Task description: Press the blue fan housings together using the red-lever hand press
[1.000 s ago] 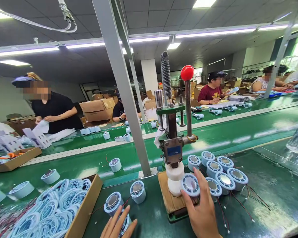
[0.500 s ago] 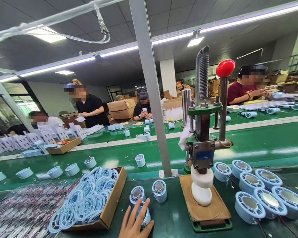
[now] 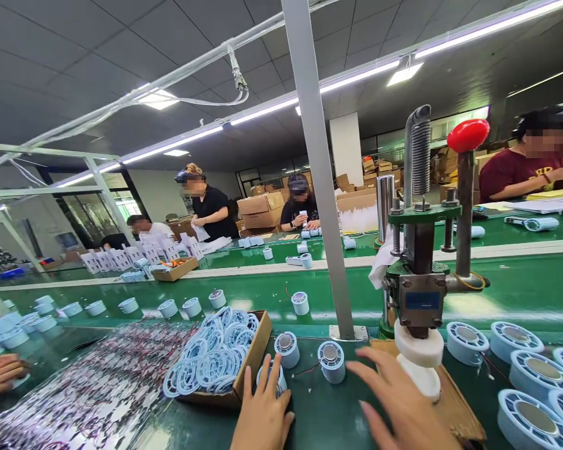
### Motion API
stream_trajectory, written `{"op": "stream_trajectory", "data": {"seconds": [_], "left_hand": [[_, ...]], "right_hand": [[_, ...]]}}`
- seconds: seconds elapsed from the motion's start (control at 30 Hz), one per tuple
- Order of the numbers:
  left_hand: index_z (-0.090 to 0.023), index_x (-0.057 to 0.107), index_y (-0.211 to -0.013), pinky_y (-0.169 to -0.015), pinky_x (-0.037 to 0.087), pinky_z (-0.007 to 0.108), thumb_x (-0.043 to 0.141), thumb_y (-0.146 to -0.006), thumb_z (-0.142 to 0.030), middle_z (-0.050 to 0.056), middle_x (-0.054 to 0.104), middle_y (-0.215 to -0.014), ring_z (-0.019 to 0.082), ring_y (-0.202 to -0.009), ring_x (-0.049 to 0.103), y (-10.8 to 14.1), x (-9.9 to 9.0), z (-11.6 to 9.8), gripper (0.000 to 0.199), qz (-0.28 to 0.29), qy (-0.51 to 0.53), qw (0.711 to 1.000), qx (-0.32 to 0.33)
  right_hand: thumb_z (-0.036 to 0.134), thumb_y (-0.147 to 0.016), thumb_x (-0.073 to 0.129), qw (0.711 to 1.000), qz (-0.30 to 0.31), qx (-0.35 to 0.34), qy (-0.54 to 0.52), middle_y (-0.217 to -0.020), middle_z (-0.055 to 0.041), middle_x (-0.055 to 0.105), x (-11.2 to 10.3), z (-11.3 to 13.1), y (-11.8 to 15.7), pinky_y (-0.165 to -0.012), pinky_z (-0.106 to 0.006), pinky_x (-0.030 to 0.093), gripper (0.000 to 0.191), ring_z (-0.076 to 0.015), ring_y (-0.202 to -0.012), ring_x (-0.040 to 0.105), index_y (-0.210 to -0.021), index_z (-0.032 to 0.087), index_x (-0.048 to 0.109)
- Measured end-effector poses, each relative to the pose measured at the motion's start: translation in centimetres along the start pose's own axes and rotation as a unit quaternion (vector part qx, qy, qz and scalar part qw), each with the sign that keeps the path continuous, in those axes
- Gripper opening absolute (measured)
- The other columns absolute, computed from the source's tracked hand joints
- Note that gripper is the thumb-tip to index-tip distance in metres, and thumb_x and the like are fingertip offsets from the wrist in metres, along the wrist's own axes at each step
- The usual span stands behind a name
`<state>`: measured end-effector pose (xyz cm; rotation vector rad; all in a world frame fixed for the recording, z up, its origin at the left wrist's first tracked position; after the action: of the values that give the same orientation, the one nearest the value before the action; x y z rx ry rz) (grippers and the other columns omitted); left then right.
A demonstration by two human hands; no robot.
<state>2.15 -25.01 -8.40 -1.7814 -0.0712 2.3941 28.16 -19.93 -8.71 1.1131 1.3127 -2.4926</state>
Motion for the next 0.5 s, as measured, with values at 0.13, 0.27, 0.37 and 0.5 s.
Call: {"op": "stream_trajectory", "data": {"seconds": [0.13, 0.27, 0.37, 0.5], "left_hand": [[-0.024, 0.072, -0.107, -0.108, 0.026, 0.073, 0.056, -0.081, -0.017, 0.02, 0.037, -0.152, 0.041, -0.142, 0.03, -0.6, -2.9, 1.1, 0.031, 0.015, 0.025, 0.999, -0.013], [-0.023, 0.065, -0.12, -0.109, 0.04, 0.051, 0.036, -0.093, -0.008, 0.013, 0.058, -0.138, 0.027, -0.13, 0.052, -3.0, -7.0, 6.3, 0.043, -0.017, -0.012, 0.997, -0.074], [-0.014, 0.065, -0.114, -0.095, 0.049, 0.046, 0.044, -0.093, -0.01, 0.013, 0.067, -0.116, 0.026, -0.113, 0.061, -6.1, -8.3, 11.0, 0.03, 0.02, -0.038, 0.993, -0.114], [-0.014, 0.065, -0.098, -0.088, 0.054, 0.042, 0.063, -0.09, -0.029, 0.005, 0.069, -0.102, 0.019, -0.096, 0.065, -9.0, -6.8, 14.5, 0.018, 0.1, -0.045, 0.987, -0.12]], "right_hand": [[0.016, -0.087, 0.048, 0.981, 0.161, 0.092, 0.052, -0.145, -0.0138, 0.045, 7.5, 3.7, -5.7, -0.105, -0.05, 0.046, 0.051, -0.0333, -0.134, 0.044, -0.137, 0.024, 0.054], [0.012, -0.091, 0.043, 0.973, 0.195, 0.104, 0.063, -0.135, -0.013, 0.055, 10.3, 3.4, -6.1, -0.097, -0.05, 0.05, 0.039, -0.0349, -0.126, 0.051, -0.122, 0.018, 0.065], [0.013, -0.093, 0.04, 0.977, 0.185, 0.089, 0.061, -0.136, -0.0079, 0.055, 10.4, 3.0, -4.6, -0.096, -0.049, 0.05, 0.036, -0.032, -0.125, 0.051, -0.116, 0.021, 0.066], [0.019, -0.092, 0.048, 0.985, 0.156, 0.05, 0.056, -0.136, 0.0006, 0.056, 10.0, 1.6, -1.8, -0.095, -0.042, 0.052, 0.027, -0.0267, -0.123, 0.054, -0.108, 0.03, 0.067]]}}
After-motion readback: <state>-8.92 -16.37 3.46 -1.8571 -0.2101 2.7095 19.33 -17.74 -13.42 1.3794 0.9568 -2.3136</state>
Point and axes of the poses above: each hand's wrist, its own y-axis away from the middle knuckle, its own x-axis out of the palm, z = x × y, the point moved 3 cm from there along -y, towards the middle knuckle
